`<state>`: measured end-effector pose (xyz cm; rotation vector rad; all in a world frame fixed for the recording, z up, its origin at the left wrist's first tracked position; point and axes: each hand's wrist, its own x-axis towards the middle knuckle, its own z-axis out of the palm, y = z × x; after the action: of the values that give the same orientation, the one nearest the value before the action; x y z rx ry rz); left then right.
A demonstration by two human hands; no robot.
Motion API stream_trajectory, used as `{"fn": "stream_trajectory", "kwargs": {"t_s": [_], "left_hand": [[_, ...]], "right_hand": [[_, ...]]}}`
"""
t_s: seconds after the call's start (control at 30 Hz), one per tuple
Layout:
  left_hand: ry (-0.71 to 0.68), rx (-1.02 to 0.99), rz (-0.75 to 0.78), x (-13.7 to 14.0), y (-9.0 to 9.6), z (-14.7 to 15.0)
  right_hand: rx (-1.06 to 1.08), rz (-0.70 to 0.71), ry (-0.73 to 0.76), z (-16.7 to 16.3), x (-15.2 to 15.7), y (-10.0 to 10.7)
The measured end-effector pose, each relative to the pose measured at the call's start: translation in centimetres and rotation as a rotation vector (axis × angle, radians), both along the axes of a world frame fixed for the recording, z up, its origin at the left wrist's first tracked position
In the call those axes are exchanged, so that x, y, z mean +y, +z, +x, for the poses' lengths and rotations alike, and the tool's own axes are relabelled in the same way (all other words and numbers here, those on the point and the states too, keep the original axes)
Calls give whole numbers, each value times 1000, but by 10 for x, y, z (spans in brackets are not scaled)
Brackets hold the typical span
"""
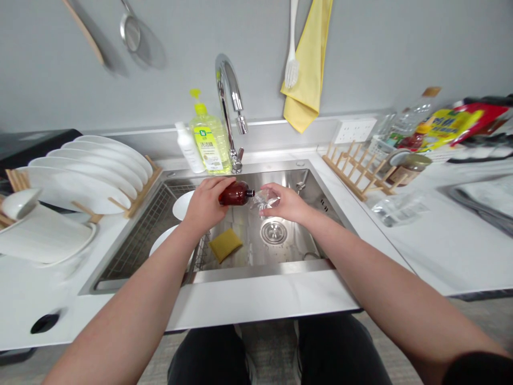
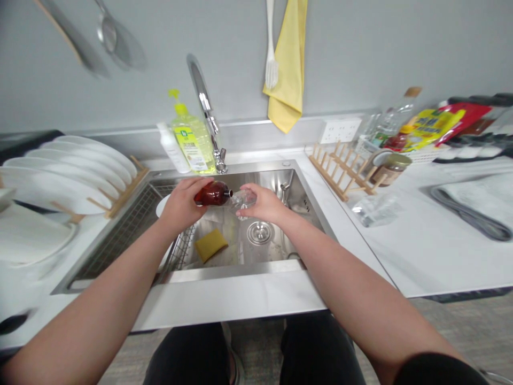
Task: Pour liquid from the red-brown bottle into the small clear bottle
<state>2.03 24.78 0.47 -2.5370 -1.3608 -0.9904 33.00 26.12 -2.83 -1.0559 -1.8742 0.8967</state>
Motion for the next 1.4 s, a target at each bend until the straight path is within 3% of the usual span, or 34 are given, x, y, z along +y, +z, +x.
{"fn": "stream_trajectory", "kwargs": {"t_s": [1.03, 1.4], "left_hand": [[-1, 169, 78, -5, 13, 1], [14, 217, 128, -10, 21, 1]], "right_hand": [[-100, -4, -19, -4, -3, 3], [25, -132, 26, -8, -1, -1]]}}
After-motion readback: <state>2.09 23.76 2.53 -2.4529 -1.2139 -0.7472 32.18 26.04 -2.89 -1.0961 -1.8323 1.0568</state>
